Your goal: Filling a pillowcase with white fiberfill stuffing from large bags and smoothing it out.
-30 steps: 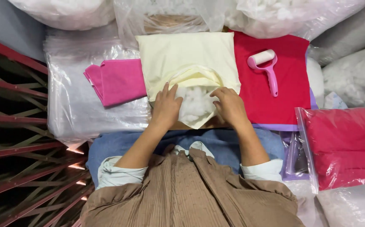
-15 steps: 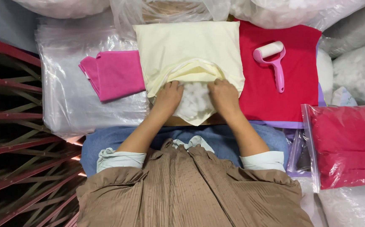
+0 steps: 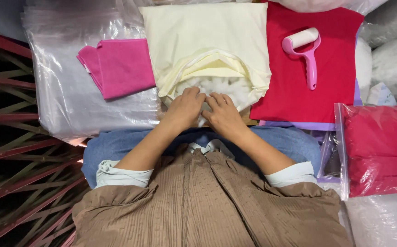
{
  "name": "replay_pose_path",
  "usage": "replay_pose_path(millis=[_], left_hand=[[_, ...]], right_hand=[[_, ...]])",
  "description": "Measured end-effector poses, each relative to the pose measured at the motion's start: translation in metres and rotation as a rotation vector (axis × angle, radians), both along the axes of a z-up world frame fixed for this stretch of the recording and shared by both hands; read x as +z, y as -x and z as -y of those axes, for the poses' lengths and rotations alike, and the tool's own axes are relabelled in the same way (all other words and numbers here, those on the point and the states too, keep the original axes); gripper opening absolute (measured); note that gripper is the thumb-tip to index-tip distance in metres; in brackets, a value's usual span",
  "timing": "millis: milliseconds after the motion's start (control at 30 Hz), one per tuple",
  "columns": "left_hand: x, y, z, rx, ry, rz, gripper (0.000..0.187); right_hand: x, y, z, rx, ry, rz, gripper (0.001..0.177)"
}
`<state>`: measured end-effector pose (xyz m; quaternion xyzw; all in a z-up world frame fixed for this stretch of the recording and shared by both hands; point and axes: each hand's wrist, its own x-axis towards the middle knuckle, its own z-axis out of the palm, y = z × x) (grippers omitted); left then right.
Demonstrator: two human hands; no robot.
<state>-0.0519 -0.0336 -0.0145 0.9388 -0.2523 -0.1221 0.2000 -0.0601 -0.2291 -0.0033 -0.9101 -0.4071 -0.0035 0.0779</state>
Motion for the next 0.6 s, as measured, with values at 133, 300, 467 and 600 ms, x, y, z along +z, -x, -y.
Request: replay_pose_path(millis=[133, 300, 467, 600], left_hand=[[0.013, -0.004, 0.001, 0.050, 0.032, 0.066, 0.035], [0.027, -0.010, 0.005, 0.015, 0.059, 0.189, 0.035], [-0.044, -0.014, 0.009, 0.007, -0.095, 0.305, 0.014], [-0.023, -0.019, 0.001, 0.111, -0.081, 0.120, 0.015]], right_hand=[[-0.005, -0.023, 0.013, -0.193, -0.006, 0.007, 0.017], [0.027, -0.045, 0.035, -0.413, -0.068, 0.025, 0.025], [-0.011, -0.036, 0.041, -0.379, -0.042, -0.175, 0.025], [-0.005, -0.019, 0.044, -0.290, 0.163, -0.226, 0.024]])
